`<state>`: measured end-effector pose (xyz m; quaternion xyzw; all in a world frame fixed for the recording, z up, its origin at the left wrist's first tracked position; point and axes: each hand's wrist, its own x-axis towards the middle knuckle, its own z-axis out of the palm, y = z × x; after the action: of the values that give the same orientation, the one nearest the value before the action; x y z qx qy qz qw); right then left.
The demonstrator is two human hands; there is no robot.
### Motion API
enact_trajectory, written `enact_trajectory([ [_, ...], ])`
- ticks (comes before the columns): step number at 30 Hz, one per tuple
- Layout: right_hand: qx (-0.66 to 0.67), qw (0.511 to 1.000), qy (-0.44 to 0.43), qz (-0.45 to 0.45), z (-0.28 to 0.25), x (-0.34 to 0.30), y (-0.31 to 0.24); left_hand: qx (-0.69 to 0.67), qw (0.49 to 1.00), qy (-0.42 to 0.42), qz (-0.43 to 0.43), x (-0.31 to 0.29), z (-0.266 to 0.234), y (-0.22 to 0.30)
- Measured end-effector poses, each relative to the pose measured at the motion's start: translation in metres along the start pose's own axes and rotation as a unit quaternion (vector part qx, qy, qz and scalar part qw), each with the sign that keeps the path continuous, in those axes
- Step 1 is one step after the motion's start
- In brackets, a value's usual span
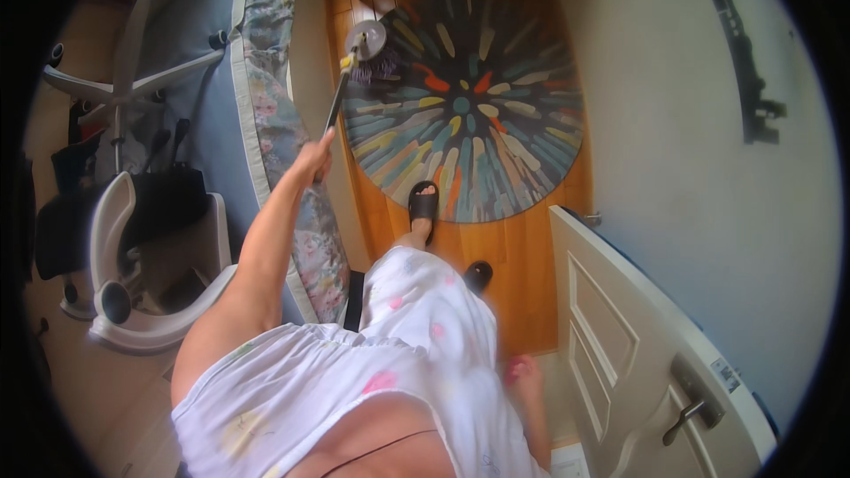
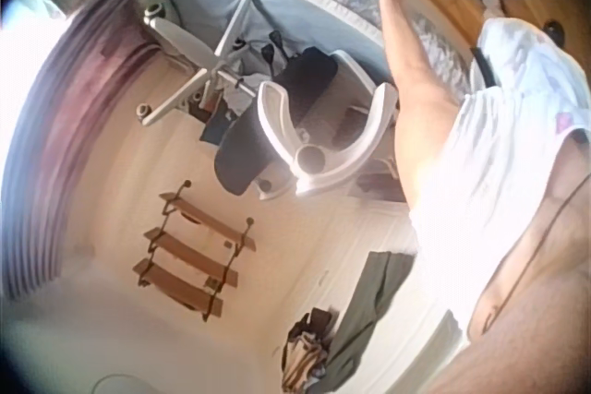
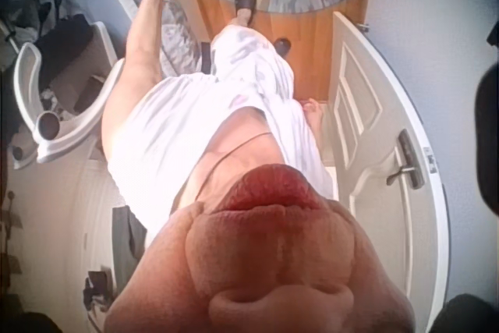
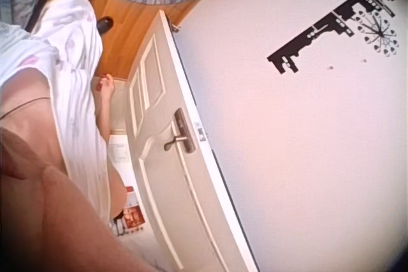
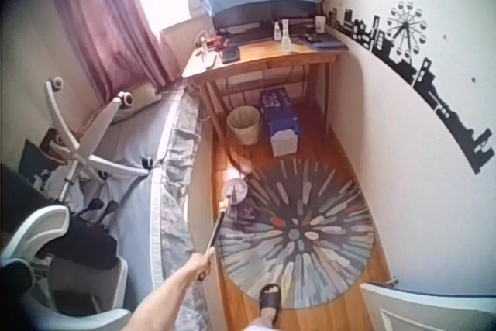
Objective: The person mops a wooden floor with a spin mop, moving a round rug aside to clean underneath, then mops around a desk and a small blue stool. The rug is returned to its original position after cleaning.
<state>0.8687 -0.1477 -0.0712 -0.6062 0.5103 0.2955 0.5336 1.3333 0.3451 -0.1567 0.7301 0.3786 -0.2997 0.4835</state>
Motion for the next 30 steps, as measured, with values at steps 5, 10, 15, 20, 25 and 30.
enact_trajectory([
  [5, -0.225, 0.963, 0.009, -0.146, -0.038, -0.002, 0.023, 0.02, 1.0, 0.013, -0.017, 0.091, 0.057, -0.054],
  [10, -0.203, 0.973, 0.015, -0.104, -0.116, 0.01, 0.099, 0.015, 0.994, 0.068, -0.081, 0.002, 0.128, -0.196],
  [15, -0.217, 0.972, 0.009, -0.084, -0.161, 0.012, 0.137, 0.016, 0.985, -0.001, -0.17, -0.173, 0.155, -0.342],
  [20, -0.201, 0.975, -0.007, -0.095, -0.171, 0.019, 0.13, 0.086, 0.97, -0.068, -0.216, -0.283, 0.114, -0.349],
  [25, -0.129, 0.983, -0.017, -0.13, -0.147, 0.037, 0.109, 0.092, 0.974, -0.095, -0.181, -0.315, 0.068, -0.288],
  [30, -0.134, 0.984, -0.009, -0.121, -0.128, 0.033, 0.097, 0.101, 0.987, -0.098, -0.077, -0.297, 0.085, -0.211],
])
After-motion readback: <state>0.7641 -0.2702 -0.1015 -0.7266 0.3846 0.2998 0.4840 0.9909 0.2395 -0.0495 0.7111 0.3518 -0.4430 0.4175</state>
